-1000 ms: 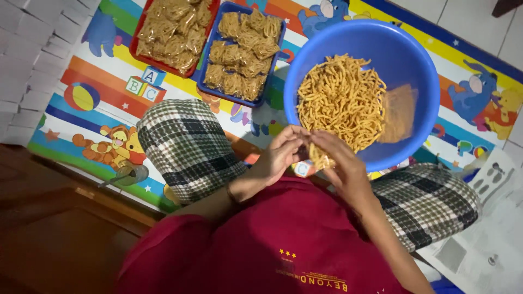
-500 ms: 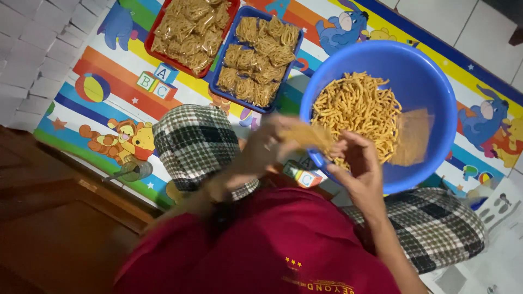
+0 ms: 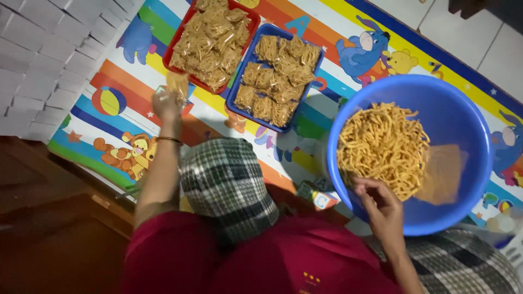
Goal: Packaging fried noodle snacks into plastic bags.
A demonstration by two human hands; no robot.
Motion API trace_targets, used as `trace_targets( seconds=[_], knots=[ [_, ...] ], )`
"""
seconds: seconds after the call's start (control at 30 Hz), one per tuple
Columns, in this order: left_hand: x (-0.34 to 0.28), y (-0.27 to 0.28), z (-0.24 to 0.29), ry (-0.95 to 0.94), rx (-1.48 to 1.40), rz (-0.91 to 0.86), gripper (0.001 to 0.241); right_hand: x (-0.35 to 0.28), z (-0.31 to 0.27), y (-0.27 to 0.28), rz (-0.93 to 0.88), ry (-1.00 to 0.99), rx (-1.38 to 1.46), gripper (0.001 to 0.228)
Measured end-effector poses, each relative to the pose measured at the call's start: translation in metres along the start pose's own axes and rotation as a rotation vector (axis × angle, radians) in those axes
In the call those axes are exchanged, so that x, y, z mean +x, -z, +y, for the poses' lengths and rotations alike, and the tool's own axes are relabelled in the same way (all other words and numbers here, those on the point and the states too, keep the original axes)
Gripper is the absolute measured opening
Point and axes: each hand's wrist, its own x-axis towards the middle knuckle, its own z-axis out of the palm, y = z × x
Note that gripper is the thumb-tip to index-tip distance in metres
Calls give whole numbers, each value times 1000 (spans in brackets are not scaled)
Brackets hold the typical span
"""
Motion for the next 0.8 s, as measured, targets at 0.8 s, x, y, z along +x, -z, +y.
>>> trace_targets(
  seconds=[0.8],
  knots=[
    [112,-63,-124,-791,508,-348,45,28,-1,-11,-35,-70,-221,24]
  ],
)
